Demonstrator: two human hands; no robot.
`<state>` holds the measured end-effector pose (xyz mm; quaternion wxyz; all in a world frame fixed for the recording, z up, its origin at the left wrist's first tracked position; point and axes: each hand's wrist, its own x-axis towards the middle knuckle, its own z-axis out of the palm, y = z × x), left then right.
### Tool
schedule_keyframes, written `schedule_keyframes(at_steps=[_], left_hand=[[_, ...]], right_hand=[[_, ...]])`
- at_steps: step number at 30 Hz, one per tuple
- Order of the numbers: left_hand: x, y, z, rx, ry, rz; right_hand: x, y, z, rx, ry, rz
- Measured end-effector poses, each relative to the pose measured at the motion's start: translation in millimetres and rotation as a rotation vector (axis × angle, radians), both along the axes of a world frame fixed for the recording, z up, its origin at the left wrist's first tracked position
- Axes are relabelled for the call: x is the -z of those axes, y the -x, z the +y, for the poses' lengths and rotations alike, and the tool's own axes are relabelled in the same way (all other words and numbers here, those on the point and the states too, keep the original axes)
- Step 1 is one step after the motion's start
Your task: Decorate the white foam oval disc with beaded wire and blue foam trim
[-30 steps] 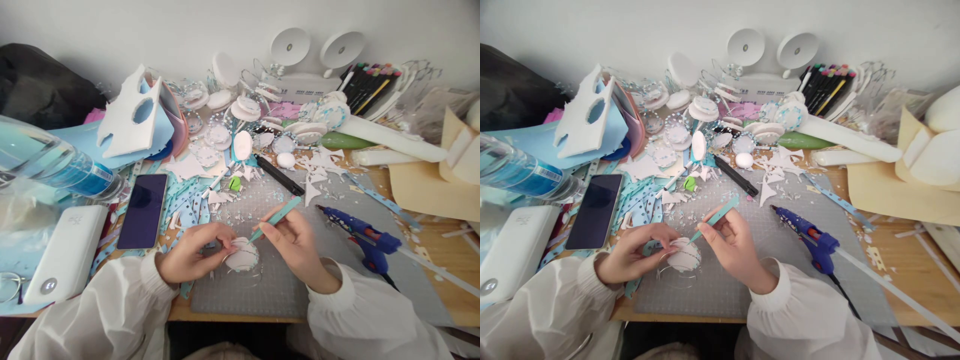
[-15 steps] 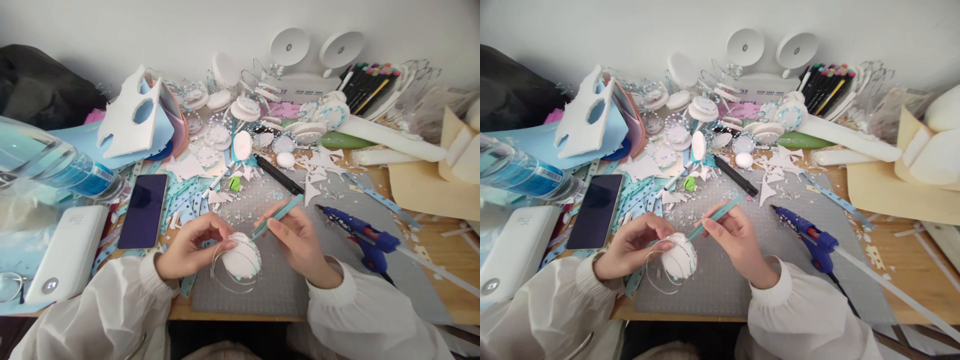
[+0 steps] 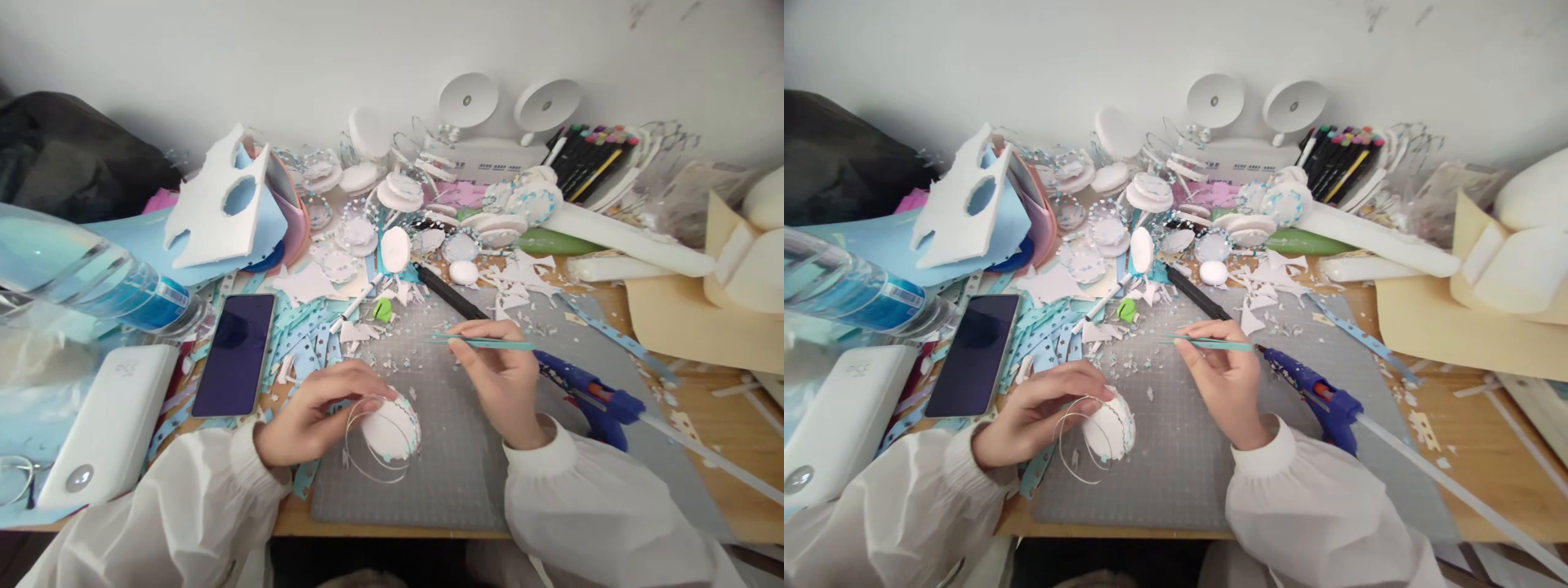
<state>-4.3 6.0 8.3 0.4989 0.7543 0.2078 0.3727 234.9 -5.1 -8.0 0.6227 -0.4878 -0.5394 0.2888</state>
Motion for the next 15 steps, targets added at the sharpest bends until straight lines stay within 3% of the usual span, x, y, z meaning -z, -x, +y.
schedule_keyframes(at_steps=[7,15], left_hand=[[-0.5,-0.6,-1.2,0.035,-0.002,0.034],[11.6,-2.8,-5.3,-0.123,0.304,0.164]], right_hand=[[1.6,-4.8,-0.8,0.035,-0.086,-0.187],[1.8,-3.1,-2.6,-0.05,-0.048,-0.337]])
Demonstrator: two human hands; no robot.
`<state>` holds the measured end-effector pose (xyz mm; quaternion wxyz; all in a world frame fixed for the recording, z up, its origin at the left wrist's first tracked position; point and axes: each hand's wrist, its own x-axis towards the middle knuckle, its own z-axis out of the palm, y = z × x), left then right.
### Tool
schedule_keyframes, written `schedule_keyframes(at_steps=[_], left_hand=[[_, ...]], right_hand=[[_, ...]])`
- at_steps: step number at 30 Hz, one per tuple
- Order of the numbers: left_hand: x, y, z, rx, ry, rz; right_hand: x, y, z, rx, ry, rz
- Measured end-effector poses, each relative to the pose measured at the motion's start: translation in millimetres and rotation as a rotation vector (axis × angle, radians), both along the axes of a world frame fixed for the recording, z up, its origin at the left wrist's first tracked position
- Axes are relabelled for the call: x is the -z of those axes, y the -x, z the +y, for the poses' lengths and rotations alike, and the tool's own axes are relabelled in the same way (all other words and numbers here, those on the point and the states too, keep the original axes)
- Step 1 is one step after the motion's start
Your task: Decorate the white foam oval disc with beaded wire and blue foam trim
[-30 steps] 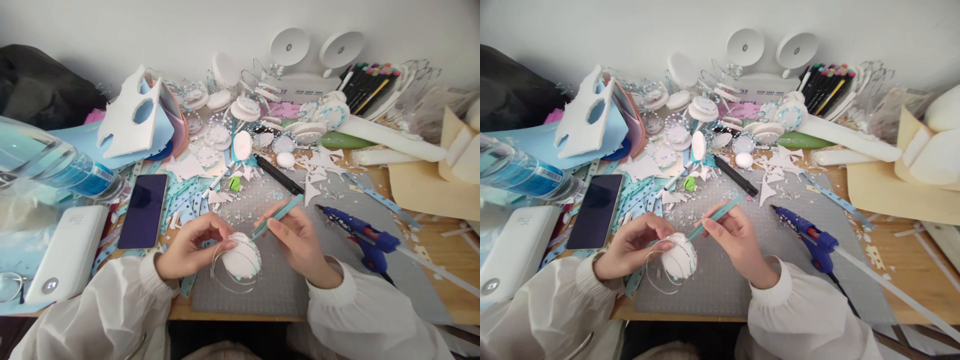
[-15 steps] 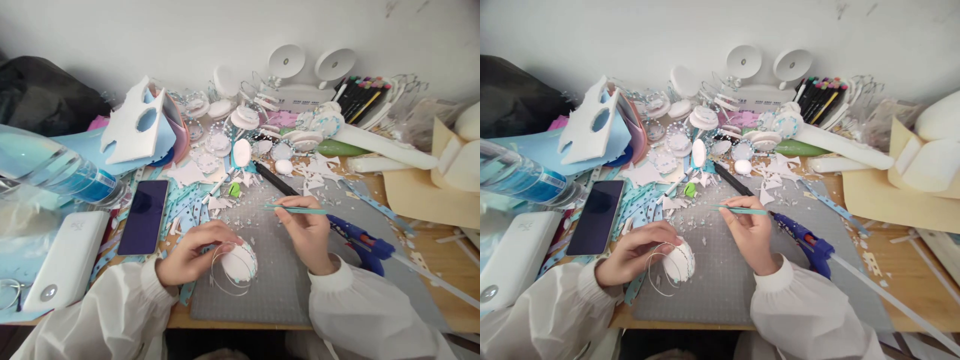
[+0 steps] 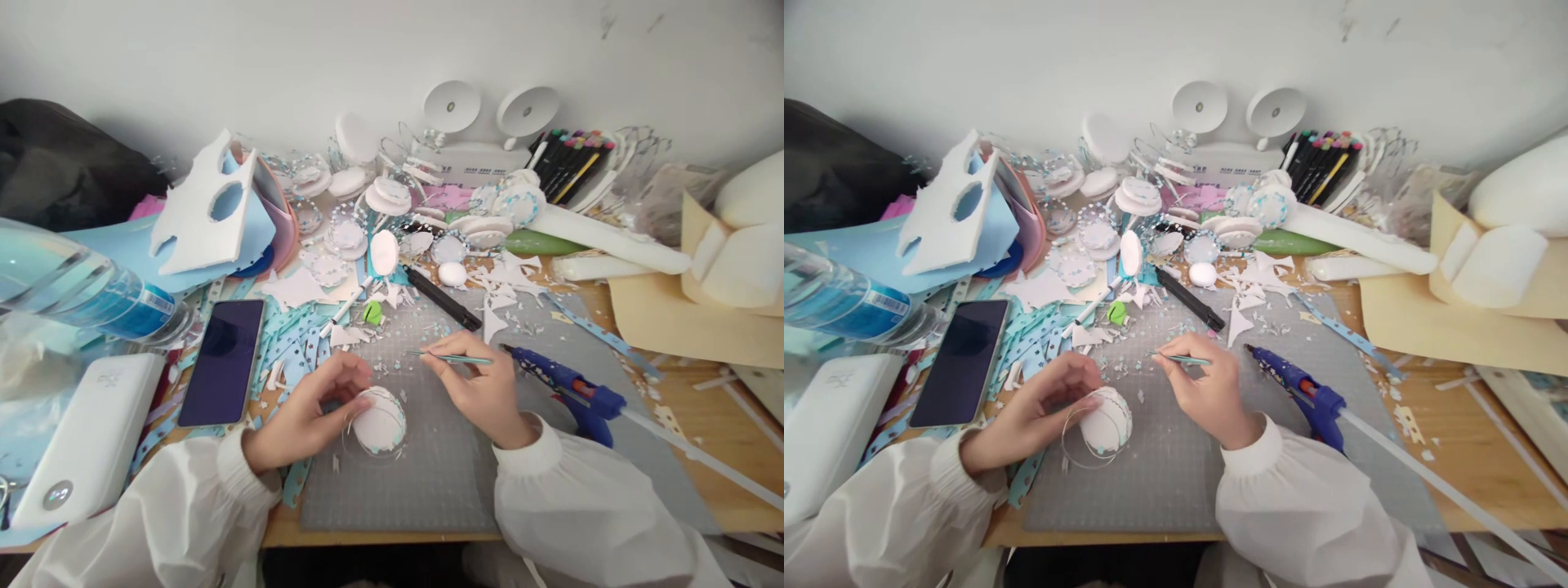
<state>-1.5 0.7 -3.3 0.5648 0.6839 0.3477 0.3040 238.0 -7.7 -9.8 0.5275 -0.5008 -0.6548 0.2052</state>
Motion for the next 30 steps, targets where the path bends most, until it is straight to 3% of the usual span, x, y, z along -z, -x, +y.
schedule_keyframes(at_steps=[5,13,18,24,30], left_hand=[[1.1,-0.4,1.4,0.102,-0.215,0.241],[-1.5,-1.9,4.9,0.317,-0.54,0.126],[-2.3,1.6,6.0,0.188,-0.589,0.111],[-3.0,3.9,5.0,-0.046,-0.475,0.067],[-3.1,4.8,4.1,-0.166,-0.438,0.075]], right_hand=[[5.3,1.1,3.4,0.052,-0.026,-0.032],[21.3,5.6,16.4,0.091,-0.012,-0.045],[16.5,6.8,16.6,0.108,-0.003,-0.031],[7.6,3.0,10.3,0.127,-0.013,-0.016],[16.2,5.2,12.8,0.088,0.018,-0.086]])
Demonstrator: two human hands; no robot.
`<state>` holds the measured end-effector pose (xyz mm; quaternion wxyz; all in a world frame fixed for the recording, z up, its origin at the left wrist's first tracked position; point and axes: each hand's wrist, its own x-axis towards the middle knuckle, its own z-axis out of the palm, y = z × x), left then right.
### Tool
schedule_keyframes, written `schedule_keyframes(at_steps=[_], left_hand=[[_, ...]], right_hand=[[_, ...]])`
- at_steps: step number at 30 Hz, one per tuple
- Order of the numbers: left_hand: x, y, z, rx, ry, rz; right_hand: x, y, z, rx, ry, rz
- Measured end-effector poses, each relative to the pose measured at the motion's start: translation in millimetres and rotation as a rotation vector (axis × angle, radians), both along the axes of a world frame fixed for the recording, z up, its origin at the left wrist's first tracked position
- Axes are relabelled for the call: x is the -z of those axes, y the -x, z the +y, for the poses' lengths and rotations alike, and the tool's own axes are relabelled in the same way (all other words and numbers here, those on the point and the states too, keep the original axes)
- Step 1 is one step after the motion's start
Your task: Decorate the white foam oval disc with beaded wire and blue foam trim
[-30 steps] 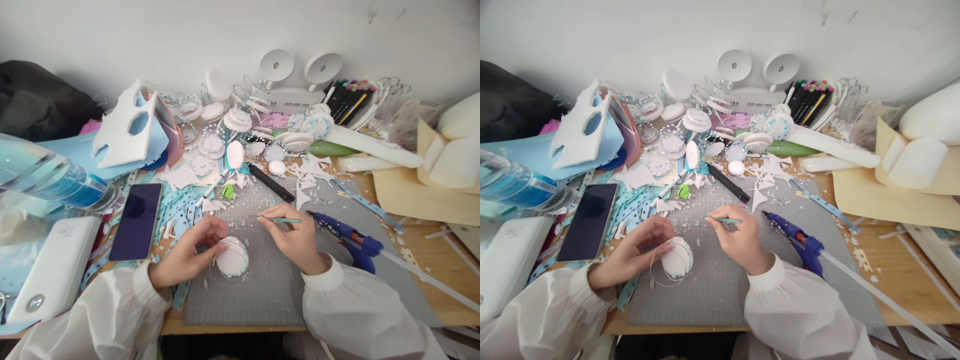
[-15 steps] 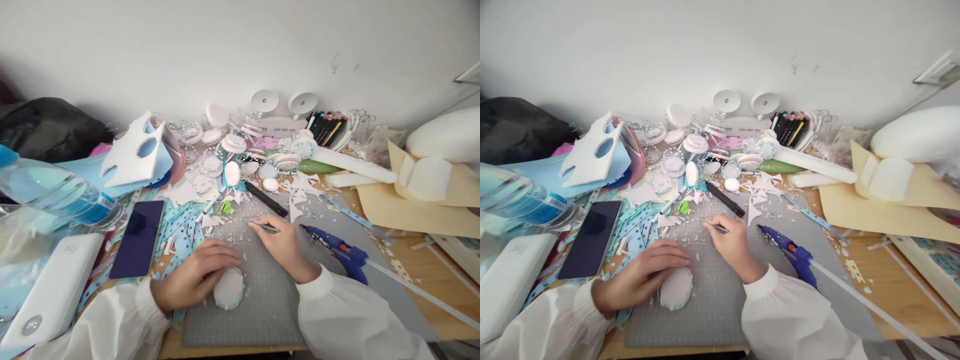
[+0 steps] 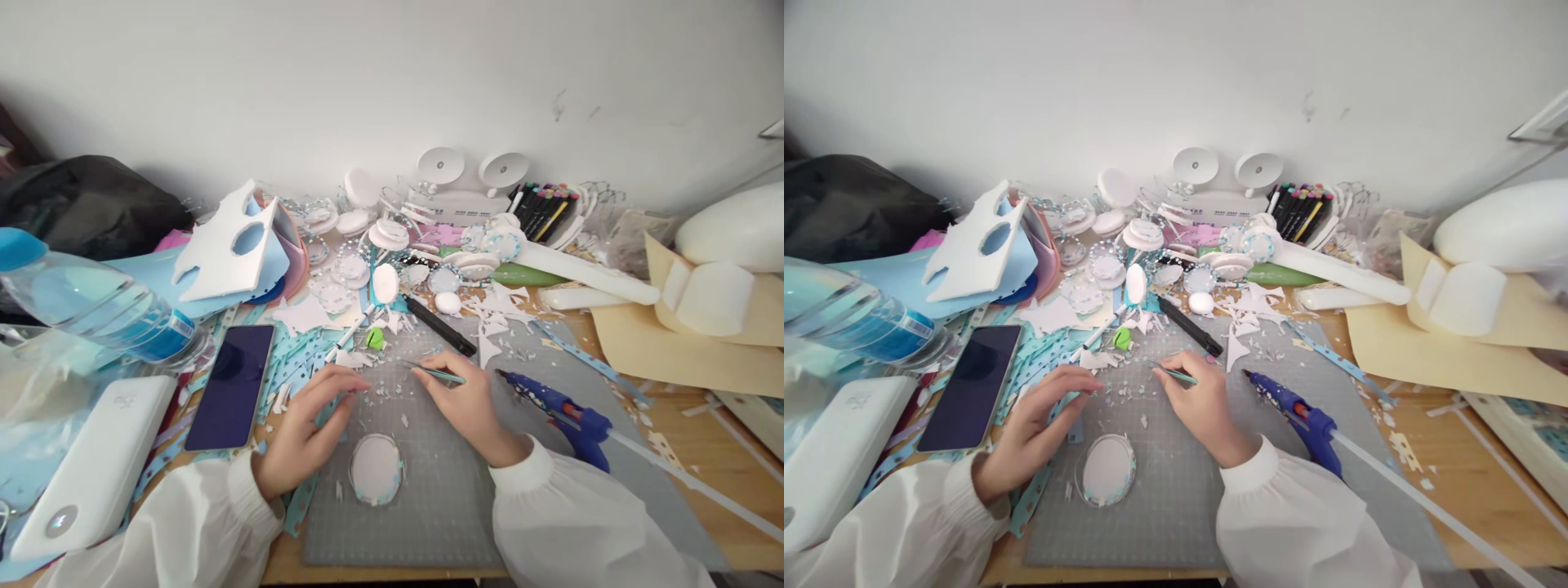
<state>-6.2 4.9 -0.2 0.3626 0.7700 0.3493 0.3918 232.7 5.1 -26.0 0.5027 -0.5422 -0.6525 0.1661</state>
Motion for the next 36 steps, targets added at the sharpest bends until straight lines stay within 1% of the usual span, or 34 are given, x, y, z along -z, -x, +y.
schedule_keyframes(at_steps=[3,6,16,20,23,25,28,31,33,36], left_hand=[[-0.6,0.3,-0.3,-0.028,0.021,-0.001],[-1.3,0.1,-0.6,-0.026,0.032,-0.001],[3.2,-0.1,-0.7,-0.029,0.018,0.014],[4.0,0.5,-0.7,-0.039,0.01,0.018],[4.1,0.5,-0.2,-0.05,0.006,0.003],[4.2,-0.1,0.6,-0.057,-0.002,-0.007],[4.4,-1.6,1.7,-0.056,-0.009,-0.02],[4.3,-3.0,1.9,-0.032,-0.004,-0.024],[4.1,-3.7,1.7,-0.011,-0.011,-0.025],[4.0,-4.5,1.2,0.006,-0.032,-0.021]], right_hand=[[6.1,1.5,1.2,-0.002,0.007,-0.014],[8.8,1.3,1.8,0.01,0.007,-0.017],[7.9,0.7,6.0,0.034,0.027,0.026],[1.9,0.4,2.4,0.051,0.028,0.059],[-9.2,1.3,-2.6,0.052,0.085,0.167],[-17.6,3.1,-6.4,0.016,0.168,0.295],[-26.3,7.3,-11.8,-0.125,0.265,0.449],[-28.1,12.2,-15.9,-0.26,0.322,0.552],[-27.2,14.6,-18.0,-0.302,0.355,0.599],[-26.5,16.1,-20.8,-0.328,0.371,0.621]])
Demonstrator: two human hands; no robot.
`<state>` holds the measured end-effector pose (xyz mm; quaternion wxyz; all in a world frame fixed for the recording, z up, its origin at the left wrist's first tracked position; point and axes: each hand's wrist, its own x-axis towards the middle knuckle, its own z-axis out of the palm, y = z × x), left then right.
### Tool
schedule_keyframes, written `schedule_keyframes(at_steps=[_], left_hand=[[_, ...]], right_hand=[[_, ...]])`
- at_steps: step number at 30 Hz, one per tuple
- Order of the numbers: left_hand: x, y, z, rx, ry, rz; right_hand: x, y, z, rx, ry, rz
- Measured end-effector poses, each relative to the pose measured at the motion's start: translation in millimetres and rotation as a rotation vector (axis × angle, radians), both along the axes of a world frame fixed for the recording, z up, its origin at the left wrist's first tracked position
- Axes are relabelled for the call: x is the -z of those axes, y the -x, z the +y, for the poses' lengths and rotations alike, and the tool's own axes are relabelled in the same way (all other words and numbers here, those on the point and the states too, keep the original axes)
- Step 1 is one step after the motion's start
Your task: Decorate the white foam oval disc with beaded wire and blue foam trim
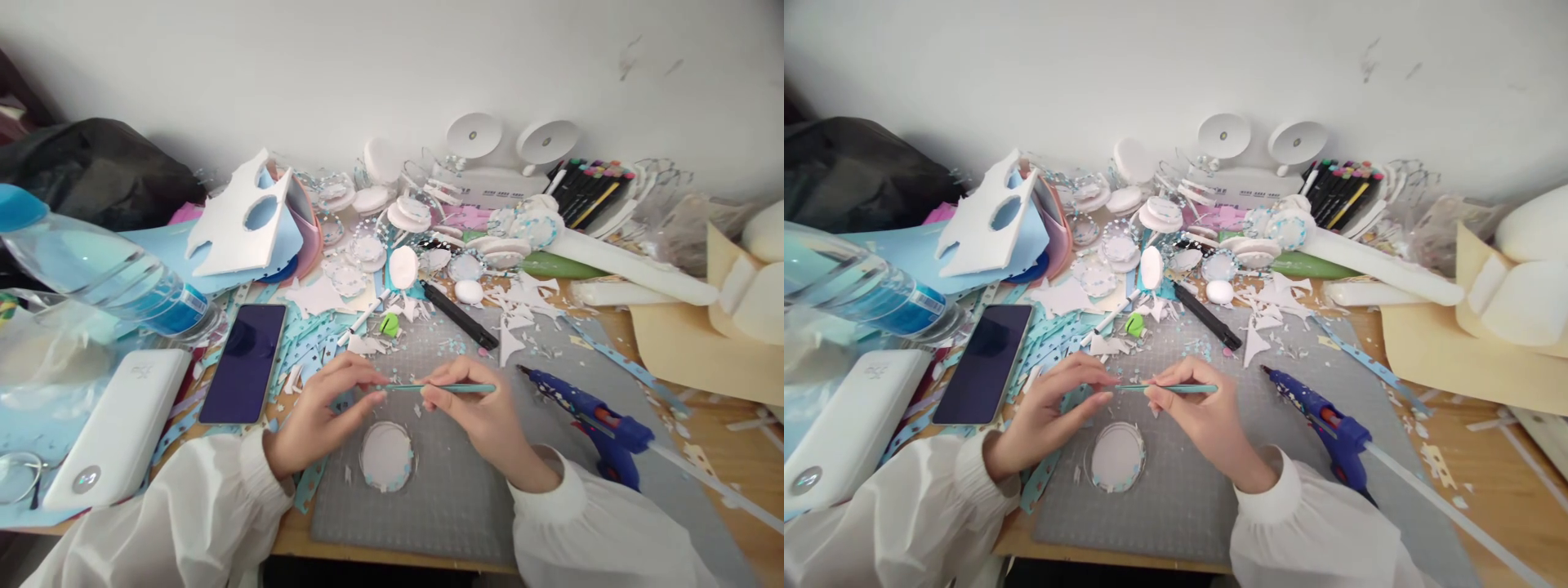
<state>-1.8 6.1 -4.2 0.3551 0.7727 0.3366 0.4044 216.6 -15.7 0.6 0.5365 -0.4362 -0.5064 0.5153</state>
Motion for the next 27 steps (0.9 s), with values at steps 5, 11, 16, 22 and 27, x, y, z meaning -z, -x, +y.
schedule_keyframes(at_steps=[5,11,16,22,27], left_hand=[[0.9,-0.4,0.1,0.0,-0.016,0.019],[-1.2,-1.4,-0.9,0.025,-0.021,0.049],[-3.3,-2.6,-3.6,0.029,-0.039,0.065],[-4.5,-2.1,-4.8,0.028,-0.054,0.06],[-4.9,-1.4,-2.5,-0.02,-0.018,0.055]], right_hand=[[-3.0,-0.2,-4.7,-0.004,-0.051,-0.107],[-3.3,1.3,-7.7,0.005,-0.117,-0.192],[-3.4,0.9,-8.1,0.003,-0.121,-0.186],[-2.5,-1.8,-7.3,0.022,-0.098,-0.183],[-4.0,-2.4,-6.4,0.014,-0.063,-0.091]])
